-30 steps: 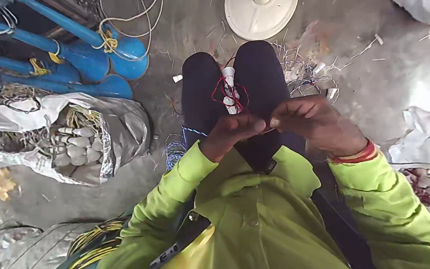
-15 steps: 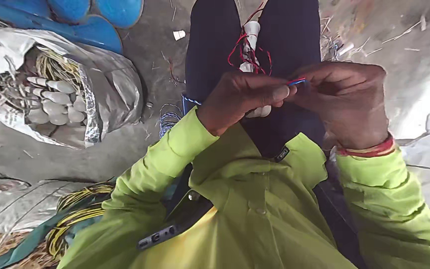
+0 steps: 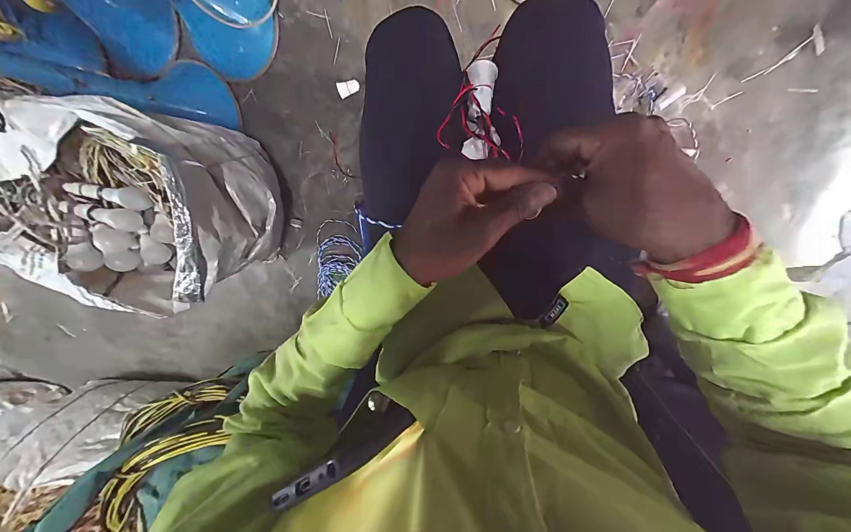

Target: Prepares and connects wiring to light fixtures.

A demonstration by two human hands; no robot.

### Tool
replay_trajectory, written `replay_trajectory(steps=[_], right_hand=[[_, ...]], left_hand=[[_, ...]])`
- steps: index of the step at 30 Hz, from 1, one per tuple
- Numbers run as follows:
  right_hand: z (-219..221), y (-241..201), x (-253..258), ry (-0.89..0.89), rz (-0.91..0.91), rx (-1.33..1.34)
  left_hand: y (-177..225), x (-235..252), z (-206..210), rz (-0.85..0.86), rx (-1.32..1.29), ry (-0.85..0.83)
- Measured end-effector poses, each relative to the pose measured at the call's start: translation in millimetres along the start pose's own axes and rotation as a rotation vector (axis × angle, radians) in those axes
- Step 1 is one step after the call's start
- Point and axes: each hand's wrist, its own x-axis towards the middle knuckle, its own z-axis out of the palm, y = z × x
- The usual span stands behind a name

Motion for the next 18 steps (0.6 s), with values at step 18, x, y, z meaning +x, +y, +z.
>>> replay_trajectory(steps=[18], right_hand=[[67.2,12.4,-42.3,-0.083,-0.188,-0.332]], left_hand=[[-5.8,56.5,-24.0,-0.046,-0.232,0.146]])
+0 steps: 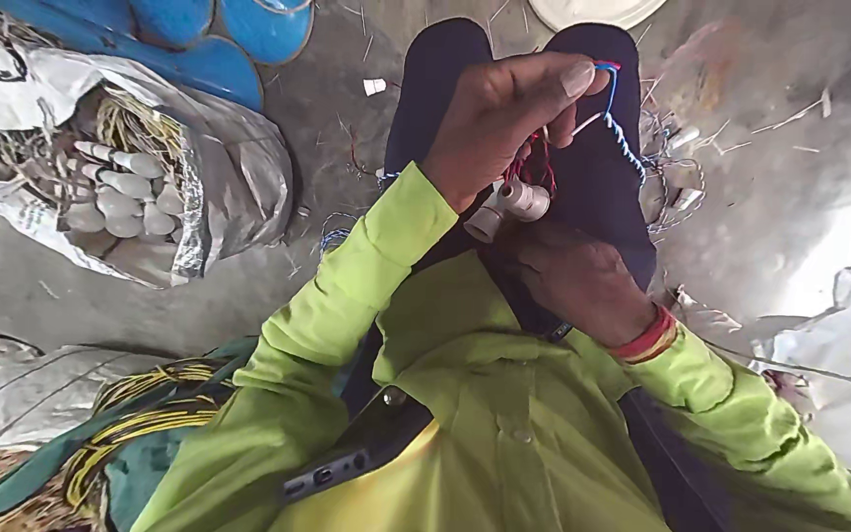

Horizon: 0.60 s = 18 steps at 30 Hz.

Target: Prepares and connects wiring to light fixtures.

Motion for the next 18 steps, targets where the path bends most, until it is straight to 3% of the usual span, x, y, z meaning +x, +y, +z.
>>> replay_trajectory(steps=[5,8,11,14,18], right_hand=[[-41.7,5.6,-25.2,-0.003,0.142,0.774],[-57.0,6.9,-41.3,0.09,0.159,1.064],[-58.5,7.1,-52.2,0.192,0.141,1.122],[-57.8,4.3,-56.9,0.336,0.134,1.019],[-54.3,5.2,-60.3,0.497,0.082,0.88]], left_hand=[[-1.4,-6.6,2.0,0.037,0.199,-0.044],[-0.8,-18.6,4.9,0.132,0.192,-0.151],[2.1,-33.0,9.6,0.191,0.16,-0.246],[7.0,-48.2,18.6,0.207,0.187,-0.292],[13.0,-62.2,36.5,0.245,0.324,-0.202]])
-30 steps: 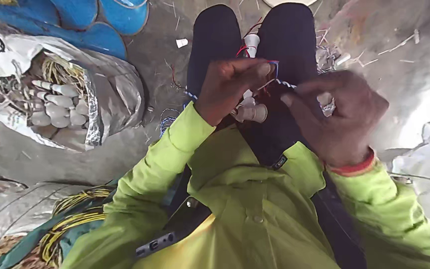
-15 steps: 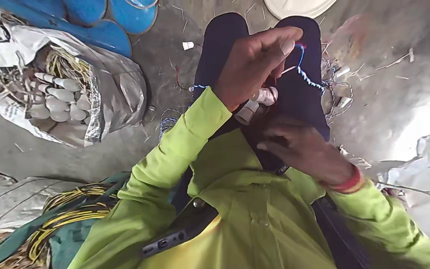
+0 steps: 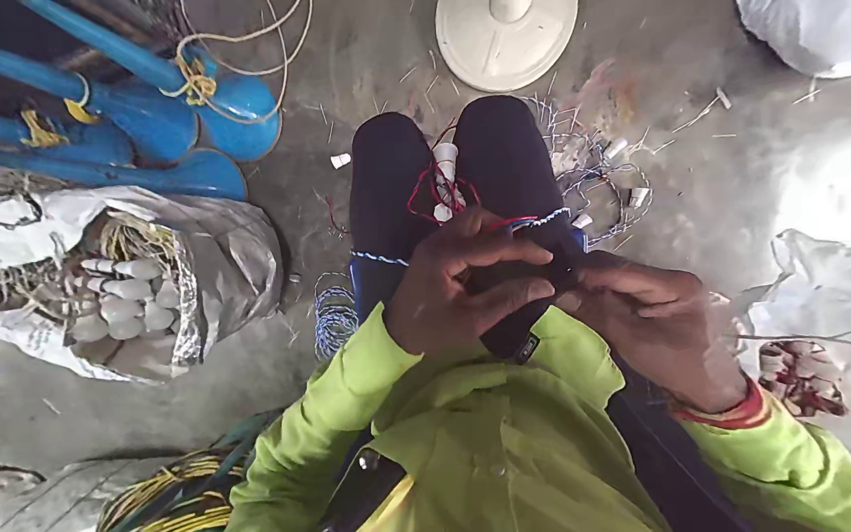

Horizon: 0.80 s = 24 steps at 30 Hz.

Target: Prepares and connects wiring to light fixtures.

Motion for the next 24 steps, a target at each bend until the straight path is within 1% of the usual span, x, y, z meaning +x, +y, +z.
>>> replay_trajectory(steps=[3,6,7,9,10,12,16,18,20,24], right_hand=[[1.2,-3.4,-0.6,0.052,-0.046,-0.08],[3.0,-4.2,-1.7,0.096,-0.079,-0.168],[3.4,-3.3,-1.5,0.102,-0.097,-0.207],[3.1,-1.7,-1.1,0.093,-0.125,-0.285],[2.3,-0.2,-0.7,0.082,-0.135,-0.308],[0.3,2.4,-0.8,0.06,-0.118,-0.298],[0.4,2.6,-4.1,0.05,0.044,-0.025],[1.3,1.7,-5.5,0.064,0.135,0.132],[4.1,3.4,-8.4,0.088,0.22,0.243],[15.0,4.7,-9.5,0.113,0.325,0.364]], left_hand=[[5.0,-2.9,9.9,0.068,0.224,0.061],[5.1,-4.6,16.9,0.212,0.447,0.09],[5.2,-4.4,17.9,0.244,0.494,0.09],[6.0,-3.2,18.5,0.23,0.52,0.078],[5.9,-2.4,18.3,0.186,0.493,0.065],[4.4,-2.0,17.1,0.055,0.351,0.033],[1.4,-3.2,9.7,-0.182,-0.034,-0.046],[-0.2,-3.8,1.0,-0.246,-0.141,-0.099],[-2.5,-5.5,-3.1,-0.264,-0.153,-0.077],[-2.1,-12.1,-4.8,-0.25,-0.027,-0.044]])
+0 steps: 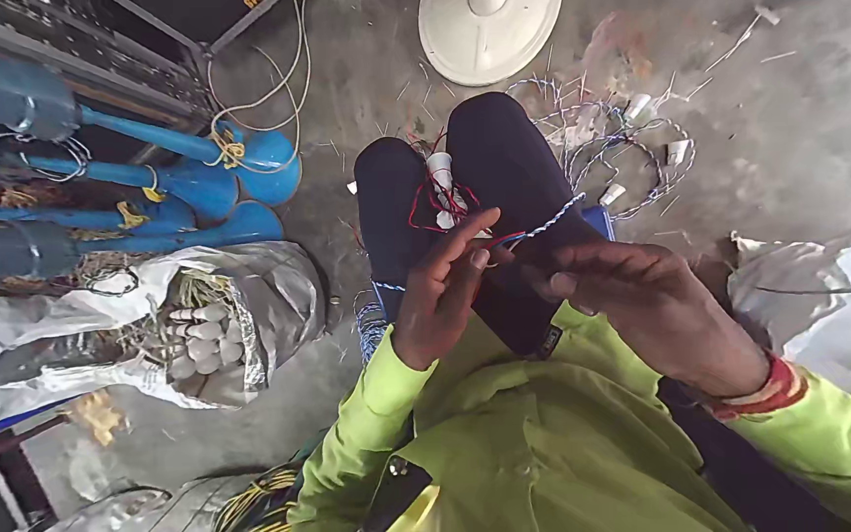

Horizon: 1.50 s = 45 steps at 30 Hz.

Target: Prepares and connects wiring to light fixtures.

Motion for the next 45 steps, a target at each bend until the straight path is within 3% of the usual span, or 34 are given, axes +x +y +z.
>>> replay_trajectory(steps=[5,10,16,26,31,34,37,40,45], right_hand=[[9.7,-3.2,2.4,0.057,0.177,0.0],[15.1,-0.3,1.1,0.053,0.232,0.031],[14.1,14.4,-2.8,-0.001,0.114,0.15],[13.3,10.6,-4.7,-0.031,-0.008,-0.146],[13.3,7.7,-5.9,-0.039,-0.091,-0.362],[13.2,-0.3,-6.4,-0.18,-0.149,-0.213],[10.1,-17.5,3.1,-0.326,-0.247,-0.037],[2.7,-25.2,22.3,-0.401,-0.317,-0.159],[-4.2,-11.4,41.2,-0.43,-0.385,-0.59]], left_hand=[[1.9,-8.0,2.0,0.034,0.21,0.063],[4.4,-15.6,3.5,0.017,0.282,0.073],[2.7,-19.3,1.4,-0.071,0.08,0.068],[0.3,-19.4,-1.6,-0.164,0.07,-0.035],[-6.6,-20.1,0.9,-0.079,0.228,0.045],[-14.8,-19.2,6.8,0.072,0.488,0.127],[-10.6,-19.2,8.0,0.194,0.554,0.108],[-5.1,-17.3,0.1,0.181,0.373,0.03],[-8.5,-19.9,-3.1,-0.029,-0.112,-0.044]])
